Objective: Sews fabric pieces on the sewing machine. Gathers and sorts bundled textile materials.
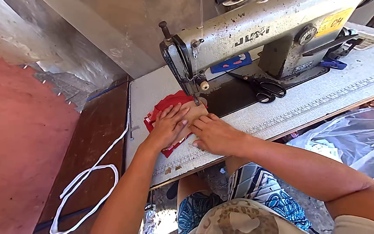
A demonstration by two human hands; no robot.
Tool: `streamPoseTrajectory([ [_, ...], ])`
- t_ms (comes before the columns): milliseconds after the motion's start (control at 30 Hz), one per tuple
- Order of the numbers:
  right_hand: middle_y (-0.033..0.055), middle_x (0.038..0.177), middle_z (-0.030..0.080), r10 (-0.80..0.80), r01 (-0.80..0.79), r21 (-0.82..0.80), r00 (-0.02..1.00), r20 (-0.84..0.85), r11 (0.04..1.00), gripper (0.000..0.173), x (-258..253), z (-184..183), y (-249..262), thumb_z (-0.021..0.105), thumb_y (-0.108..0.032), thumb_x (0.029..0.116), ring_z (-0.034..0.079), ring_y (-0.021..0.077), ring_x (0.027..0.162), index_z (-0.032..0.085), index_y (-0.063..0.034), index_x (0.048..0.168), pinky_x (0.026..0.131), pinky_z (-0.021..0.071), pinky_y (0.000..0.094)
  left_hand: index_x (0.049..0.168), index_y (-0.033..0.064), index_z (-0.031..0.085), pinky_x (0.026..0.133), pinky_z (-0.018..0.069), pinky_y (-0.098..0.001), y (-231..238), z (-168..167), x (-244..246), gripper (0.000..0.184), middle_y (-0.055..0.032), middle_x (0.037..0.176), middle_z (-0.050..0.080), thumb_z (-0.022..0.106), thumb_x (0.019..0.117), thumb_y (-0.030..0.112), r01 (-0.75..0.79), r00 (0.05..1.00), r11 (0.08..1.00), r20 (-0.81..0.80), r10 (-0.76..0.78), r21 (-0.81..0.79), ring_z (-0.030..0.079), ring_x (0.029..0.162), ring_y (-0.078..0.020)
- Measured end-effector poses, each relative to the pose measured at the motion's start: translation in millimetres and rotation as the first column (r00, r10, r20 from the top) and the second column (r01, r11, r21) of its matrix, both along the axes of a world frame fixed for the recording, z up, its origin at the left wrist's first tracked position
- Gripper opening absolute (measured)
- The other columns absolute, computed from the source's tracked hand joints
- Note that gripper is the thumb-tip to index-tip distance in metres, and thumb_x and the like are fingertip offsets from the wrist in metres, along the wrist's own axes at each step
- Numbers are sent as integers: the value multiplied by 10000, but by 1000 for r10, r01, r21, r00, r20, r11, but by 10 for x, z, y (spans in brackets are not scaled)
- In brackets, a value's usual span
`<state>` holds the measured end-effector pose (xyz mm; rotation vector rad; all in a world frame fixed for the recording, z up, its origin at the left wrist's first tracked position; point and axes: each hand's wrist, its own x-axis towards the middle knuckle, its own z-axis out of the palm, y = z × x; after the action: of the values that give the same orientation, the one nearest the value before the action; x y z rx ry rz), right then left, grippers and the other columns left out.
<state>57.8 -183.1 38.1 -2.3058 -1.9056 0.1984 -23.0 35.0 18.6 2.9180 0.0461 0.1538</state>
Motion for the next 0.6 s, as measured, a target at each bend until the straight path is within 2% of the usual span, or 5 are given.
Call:
streamPoseTrajectory([
  [167,122,1418,568,-37,37,3,998,44,999,531,91,15,-3,392,-452,1103,486,307,1383,571,-53,1403,1138,358,544,1619,341,325,1177,159,-699,-217,72,18,563,-45,1693,273,276,1090,525,-173,979,983,-99,179,65,216,1557,-351],
  [333,137,1447,551,-85,84,20,994,75,996,547,172,-34,-25,402,-458,1098,461,316,1423,546,-50,1433,1143,343,596,1636,311,283,1114,253,-729,-400,199,91,626,-108,1686,269,295,1075,588,-292,935,950,-177,308,111,245,1531,-411],
  [400,136,1466,545,-110,109,20,991,72,994,560,176,-30,-15,407,-470,1093,447,312,1441,545,-50,1436,1152,330,606,1598,268,391,1065,327,-735,-341,309,149,619,-141,1622,389,292,1077,588,-285,939,954,-174,297,95,350,1473,-439],
  [500,137,1476,541,-125,124,16,989,76,992,582,180,-33,6,391,-492,1092,439,311,1450,547,-48,1436,1156,320,610,1306,63,672,1023,409,-725,-58,491,372,566,-247,1306,645,334,1107,471,-287,956,958,-67,287,12,569,1277,-466],
  [600,134,1509,513,-143,145,-26,987,76,989,599,152,-11,30,380,-509,1091,402,306,1480,532,-54,1449,1175,300,604,1332,27,627,1045,363,-713,206,514,647,457,-257,1295,638,428,1102,369,-436,900,894,-59,432,-106,530,1300,-477],
])
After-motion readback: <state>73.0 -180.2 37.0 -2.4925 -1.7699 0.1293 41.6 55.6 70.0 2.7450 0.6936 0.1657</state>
